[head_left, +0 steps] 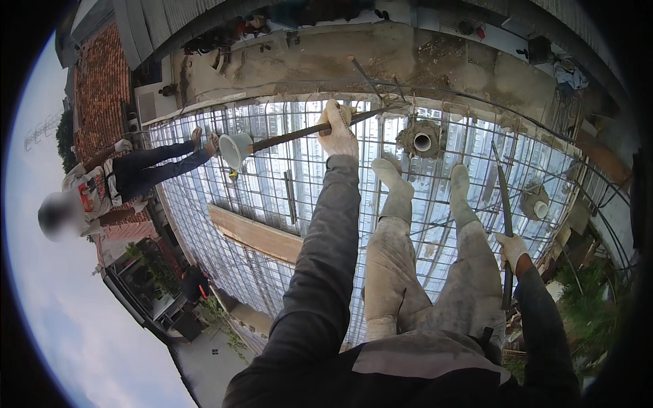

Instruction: The person positions a white plastic pipe through a roof mesh and secures it into a beam using a metal rod while a co-worker applies cement around the base to seal it.

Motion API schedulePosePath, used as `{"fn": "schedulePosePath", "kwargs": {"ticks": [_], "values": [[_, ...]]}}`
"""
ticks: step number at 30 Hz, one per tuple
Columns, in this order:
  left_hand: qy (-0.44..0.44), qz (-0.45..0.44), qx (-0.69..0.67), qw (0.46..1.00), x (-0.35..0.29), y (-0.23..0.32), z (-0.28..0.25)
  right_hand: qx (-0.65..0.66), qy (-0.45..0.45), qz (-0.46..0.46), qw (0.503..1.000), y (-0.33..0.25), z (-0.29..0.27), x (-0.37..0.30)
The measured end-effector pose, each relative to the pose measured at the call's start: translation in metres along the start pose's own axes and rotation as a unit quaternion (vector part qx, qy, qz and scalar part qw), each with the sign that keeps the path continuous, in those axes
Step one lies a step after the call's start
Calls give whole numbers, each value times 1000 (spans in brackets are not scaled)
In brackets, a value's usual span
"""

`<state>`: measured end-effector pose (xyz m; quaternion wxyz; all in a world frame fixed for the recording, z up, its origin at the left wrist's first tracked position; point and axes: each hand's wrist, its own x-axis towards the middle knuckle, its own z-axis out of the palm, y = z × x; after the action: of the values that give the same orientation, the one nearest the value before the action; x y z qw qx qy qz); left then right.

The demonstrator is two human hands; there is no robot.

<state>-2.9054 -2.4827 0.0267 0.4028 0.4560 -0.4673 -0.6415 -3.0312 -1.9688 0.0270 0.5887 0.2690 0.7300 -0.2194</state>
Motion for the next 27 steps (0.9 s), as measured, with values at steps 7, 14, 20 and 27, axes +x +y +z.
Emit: {"fn": "schedulePosePath", "kwargs": {"ticks": [7, 14, 20, 27], "values": [[-39, -10, 39, 998, 1, 3, -6, -216, 117, 33, 969, 3, 15, -4], [-123, -5, 166, 978, -4, 10, -14, -315, 96, 55, 943, -13, 76, -34], [-160, 16, 207, 965, 3, 23, -10, -428, 67, 14, 901, -28, 129, -34], [-168, 77, 259, 948, 8, 19, -6, -431, 40, 10, 902, -51, 131, -46]]}}
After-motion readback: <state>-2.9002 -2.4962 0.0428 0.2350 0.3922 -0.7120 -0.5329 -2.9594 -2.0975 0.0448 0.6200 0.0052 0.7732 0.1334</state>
